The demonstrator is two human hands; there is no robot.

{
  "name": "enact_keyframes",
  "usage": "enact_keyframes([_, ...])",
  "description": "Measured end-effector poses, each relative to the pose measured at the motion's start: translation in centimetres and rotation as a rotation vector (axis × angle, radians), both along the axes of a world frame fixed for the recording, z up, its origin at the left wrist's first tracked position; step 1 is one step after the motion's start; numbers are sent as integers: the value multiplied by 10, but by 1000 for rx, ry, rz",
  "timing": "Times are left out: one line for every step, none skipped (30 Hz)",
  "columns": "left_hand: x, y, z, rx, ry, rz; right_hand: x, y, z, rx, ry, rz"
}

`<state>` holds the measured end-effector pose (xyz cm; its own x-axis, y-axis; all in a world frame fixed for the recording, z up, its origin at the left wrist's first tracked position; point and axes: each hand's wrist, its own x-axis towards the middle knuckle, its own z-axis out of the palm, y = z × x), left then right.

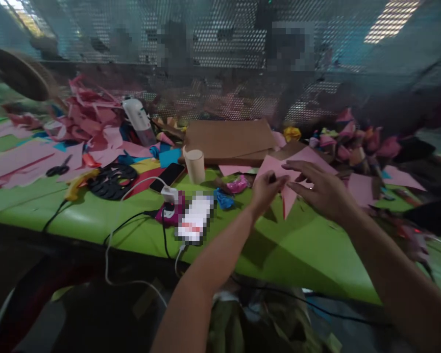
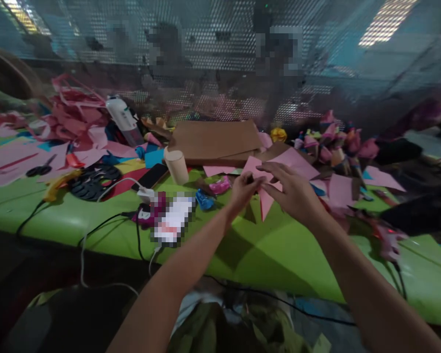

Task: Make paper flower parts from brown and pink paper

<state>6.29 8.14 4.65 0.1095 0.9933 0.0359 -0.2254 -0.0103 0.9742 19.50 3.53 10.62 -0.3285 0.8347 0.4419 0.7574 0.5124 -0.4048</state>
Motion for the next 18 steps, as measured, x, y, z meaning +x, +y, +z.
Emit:
enact_keyframes([1, 1, 0, 21, -11, -7, 8, 4, 0, -11, 3, 3])
enact_keyframes([1, 1, 0, 71, 8, -22, 15, 7, -1, -23, 11, 14])
enact_keyframes([-1, 0, 1, 107, 24, -31, 20, 9, -2, -37, 22, 23])
enact_keyframes([-2, -2, 1, 138, 33, -43, 23, 10, -3, -48, 37, 30])
enact_keyframes([-4, -4, 3, 158, 34, -54, 26, 10, -4, -53, 56, 30])
enact_keyframes([-6, -8, 4, 169, 29, -68, 27, 9, -5, -53, 78, 27])
enact_keyframes([-7, -12, 6, 171, 16, -79, 28, 6, -6, -48, 105, 22])
enact_keyframes([-8, -16, 8, 164, -2, -83, 29, 4, -7, -42, 136, 17])
enact_keyframes([-9, -21, 10, 150, -19, -84, 29, 0, -8, -38, 168, 16])
enact_keyframes([-10, -26, 11, 135, -34, -74, 28, -3, -9, -37, 195, 17])
enact_keyframes([-12, -30, 13, 121, -42, -63, 28, -7, -10, -38, 218, 17])
enact_keyframes([-13, -35, 13, 107, -42, -50, 27, -10, -11, -40, 236, 17])
enact_keyframes([-15, -39, 14, 93, -36, -35, 25, -13, -12, -45, 253, 18])
enact_keyframes([-17, -44, 14, 78, -26, -22, 23, -16, -14, -52, 273, 22])
enact_keyframes([-18, -48, 14, 61, -17, -8, 22, -18, -15, -60, 301, 29])
enact_keyframes([-20, -51, 13, 45, -12, 7, 20, -21, -17, -73, 333, 39])
enact_keyframes([-21, -55, 12, 32, -13, 23, 18, -23, -19, -88, 366, 50])
enact_keyframes([-21, -58, 11, 22, -17, 38, 16, -25, -20, -102, 393, 58])
